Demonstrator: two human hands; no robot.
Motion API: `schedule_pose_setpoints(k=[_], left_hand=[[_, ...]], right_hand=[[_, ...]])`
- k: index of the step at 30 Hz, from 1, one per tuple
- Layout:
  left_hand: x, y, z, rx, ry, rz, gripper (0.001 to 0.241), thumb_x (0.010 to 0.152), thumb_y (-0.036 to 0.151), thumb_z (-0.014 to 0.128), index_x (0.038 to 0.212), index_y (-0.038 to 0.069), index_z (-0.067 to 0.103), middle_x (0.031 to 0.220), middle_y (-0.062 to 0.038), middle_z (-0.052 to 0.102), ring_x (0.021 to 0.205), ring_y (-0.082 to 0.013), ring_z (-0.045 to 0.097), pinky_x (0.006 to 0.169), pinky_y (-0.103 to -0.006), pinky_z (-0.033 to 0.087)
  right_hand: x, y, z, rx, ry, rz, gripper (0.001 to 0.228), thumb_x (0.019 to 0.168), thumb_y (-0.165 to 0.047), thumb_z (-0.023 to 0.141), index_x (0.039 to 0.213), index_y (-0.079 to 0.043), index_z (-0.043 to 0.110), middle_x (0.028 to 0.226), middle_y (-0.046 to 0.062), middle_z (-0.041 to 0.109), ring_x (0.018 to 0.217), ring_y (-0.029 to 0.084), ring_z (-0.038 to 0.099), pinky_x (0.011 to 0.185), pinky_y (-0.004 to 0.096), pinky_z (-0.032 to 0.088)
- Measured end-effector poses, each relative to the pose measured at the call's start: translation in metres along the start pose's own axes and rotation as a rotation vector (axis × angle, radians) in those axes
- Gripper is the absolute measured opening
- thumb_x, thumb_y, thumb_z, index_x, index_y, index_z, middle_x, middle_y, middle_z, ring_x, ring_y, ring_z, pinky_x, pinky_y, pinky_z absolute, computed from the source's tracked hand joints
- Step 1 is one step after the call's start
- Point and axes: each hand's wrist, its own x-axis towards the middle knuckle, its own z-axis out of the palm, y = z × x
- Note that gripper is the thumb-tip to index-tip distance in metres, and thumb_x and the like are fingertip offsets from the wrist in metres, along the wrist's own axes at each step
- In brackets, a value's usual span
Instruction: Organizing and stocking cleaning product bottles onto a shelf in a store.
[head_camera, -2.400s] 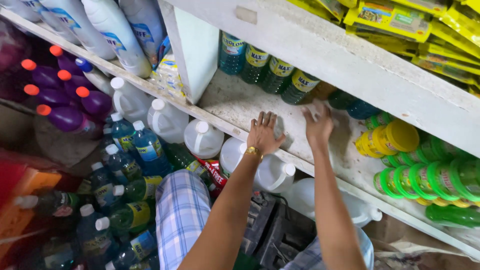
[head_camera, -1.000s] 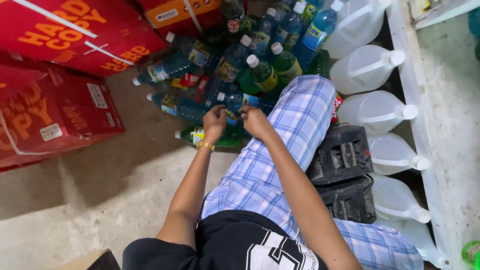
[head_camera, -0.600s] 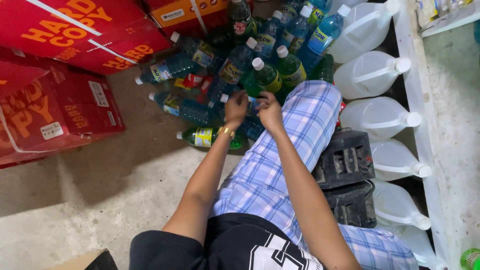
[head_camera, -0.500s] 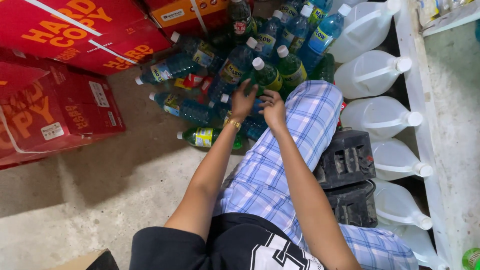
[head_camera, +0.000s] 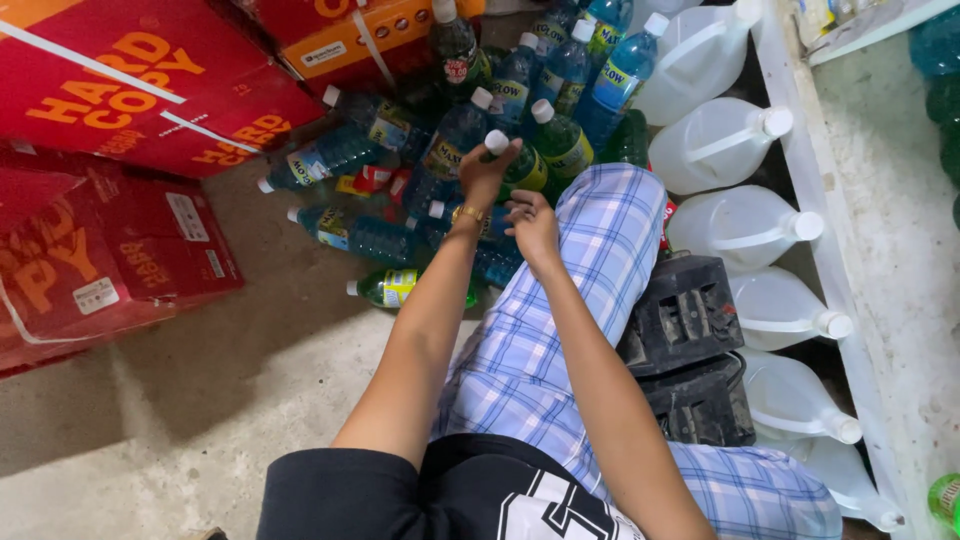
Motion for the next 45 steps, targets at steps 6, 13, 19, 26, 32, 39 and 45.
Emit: schedule_pose_setpoints(k=[6,13,19,26,32,39,45], left_hand=[[-0.019,-0.016,-0.003,-0.115,0.046,0.097,0.042,0.081,0.040,0.085,0.107,0.007,0.078,0.088,-0.009,0.080,0.079,-0.0129,0.073,0.073,-0.0313,0.055],[-0.044,0.023,-0.025,-0.246,0.106,0.139,0.037,0.085,0.025,0.086,0.114,0.003,0.077,0.094,-0.005,0.079,0.085,-0.0070,0.067,0.078,-0.0277,0.055],[-0.027,0.065,-0.086,-0.374,0.099,0.132,0.035,0.087,0.021,0.086,0.115,0.002,0.076,0.096,0.000,0.076,0.085,-0.0053,0.065,0.080,-0.0226,0.054],[-0.031,0.148,-0.146,-0.417,-0.026,0.269,0.031,0.093,0.017,0.082,0.118,0.000,0.076,0.097,0.004,0.071,0.087,-0.0046,0.063,0.080,-0.0204,0.052],[-0.047,0.197,-0.149,-0.484,-0.243,0.288,0.029,0.097,0.017,0.079,0.120,-0.001,0.076,0.098,0.003,0.070,0.086,-0.0044,0.060,0.078,-0.0210,0.050],[-0.068,0.257,-0.106,-0.567,-0.673,0.346,0.029,0.098,0.020,0.076,0.117,-0.002,0.074,0.115,-0.004,0.075,0.099,-0.0095,0.068,0.091,-0.0255,0.056],[-0.101,0.296,-0.061,-0.396,-0.978,0.454,0.029,0.094,0.018,0.078,0.115,-0.002,0.076,0.113,-0.005,0.075,0.103,-0.0113,0.068,0.096,-0.0303,0.055]], right_hand=[[0.013,0.026,-0.002,-0.103,0.128,0.011,0.043,0.093,0.002,0.046,0.135,-0.004,0.055,0.122,0.014,0.070,0.092,0.021,0.069,0.073,0.033,0.058],[0.013,0.040,-0.003,-0.412,0.274,-0.123,0.057,0.083,0.004,0.050,0.140,-0.002,0.053,0.128,0.022,0.067,0.100,0.031,0.071,0.091,0.038,0.054],[-0.008,-0.009,0.004,-0.327,0.281,-0.150,0.070,0.080,-0.002,0.068,0.145,-0.002,0.043,0.136,0.024,0.058,0.112,0.036,0.066,0.094,0.041,0.054],[-0.036,-0.056,-0.009,-0.487,0.322,-0.631,0.080,0.081,-0.010,0.083,0.149,-0.002,0.041,0.148,0.025,0.048,0.140,0.043,0.044,0.118,0.048,0.037],[-0.074,-0.138,-0.050,-0.543,0.312,-0.732,0.080,0.081,-0.019,0.089,0.148,-0.006,0.048,0.149,0.019,0.054,0.141,0.037,0.050,0.118,0.045,0.041],[-0.124,-0.201,-0.114,-0.707,0.140,-0.746,0.095,0.068,-0.034,0.094,0.146,-0.002,0.048,0.138,0.019,0.059,0.129,0.040,0.056,0.110,0.049,0.043],[-0.178,-0.203,-0.148,-0.725,0.282,-0.605,0.096,0.065,-0.046,0.095,0.138,-0.002,0.052,0.124,0.021,0.062,0.117,0.040,0.061,0.099,0.047,0.051]])
